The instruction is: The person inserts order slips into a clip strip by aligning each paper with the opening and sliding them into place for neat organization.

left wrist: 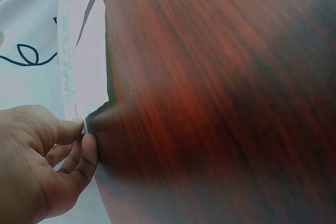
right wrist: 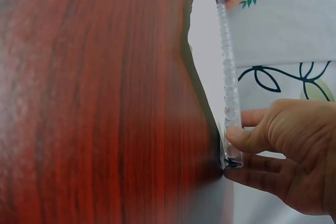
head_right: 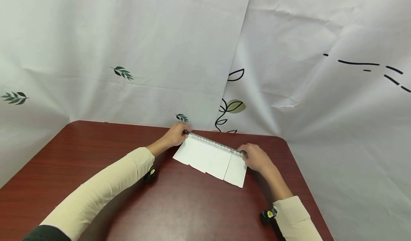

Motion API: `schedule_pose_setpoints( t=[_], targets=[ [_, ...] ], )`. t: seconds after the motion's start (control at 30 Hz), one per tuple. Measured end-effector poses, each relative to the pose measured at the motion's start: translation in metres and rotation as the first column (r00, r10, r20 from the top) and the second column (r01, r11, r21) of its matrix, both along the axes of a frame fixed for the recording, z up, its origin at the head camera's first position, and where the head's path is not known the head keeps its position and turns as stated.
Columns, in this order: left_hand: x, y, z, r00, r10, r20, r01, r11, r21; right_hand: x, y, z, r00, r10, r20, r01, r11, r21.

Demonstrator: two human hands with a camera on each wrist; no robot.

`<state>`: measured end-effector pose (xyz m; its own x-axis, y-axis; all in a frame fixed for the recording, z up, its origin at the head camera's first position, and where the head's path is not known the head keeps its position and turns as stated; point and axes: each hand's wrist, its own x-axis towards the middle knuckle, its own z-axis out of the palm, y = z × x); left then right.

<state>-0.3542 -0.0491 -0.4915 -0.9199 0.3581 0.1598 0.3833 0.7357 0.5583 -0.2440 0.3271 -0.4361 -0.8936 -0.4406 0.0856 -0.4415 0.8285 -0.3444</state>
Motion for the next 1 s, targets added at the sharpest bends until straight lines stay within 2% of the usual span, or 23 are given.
schedule_pose_setpoints(
  t=[0.13,0.27,0.37,0.53,0.6,0.87,1.0],
  targets=[
    [-0.004,-0.005,-0.004,1.0,-0.012,-0.003,0.012,1.0,-0.009,-0.002,-0.002,-0.001,1.0,0.008,-0.026,-0.008,1.0,0.001],
    [0.0,-0.013,-0.003,0.999,-0.026,-0.033,0.025,0.999,-0.035,-0.005,-0.005,-0.003,0.998,0.008,-0.056,-0.008,1.0,-0.002],
    [0.01,-0.02,0.006,0.999,-0.026,-0.041,0.024,0.999,-0.046,-0.009,-0.008,-0.004,0.998,0.009,-0.065,-0.01,1.0,-0.003],
    [0.038,-0.03,0.038,1.0,-0.009,-0.007,0.009,0.999,-0.034,-0.018,-0.018,-0.002,0.998,0.01,-0.066,-0.01,1.0,0.005],
    [0.046,-0.035,0.046,1.0,0.008,0.022,-0.007,0.999,-0.034,-0.022,-0.024,-0.001,0.998,0.017,-0.064,-0.016,1.0,0.013],
    [0.052,-0.063,0.052,0.996,0.066,0.061,-0.063,0.997,-0.049,-0.043,-0.052,0.008,0.998,0.058,-0.008,-0.058,0.997,0.054],
    [0.054,-0.077,0.053,0.993,0.087,0.077,-0.083,0.995,-0.052,-0.053,-0.065,0.011,0.995,0.104,0.007,-0.104,0.994,0.046]
  ],
)
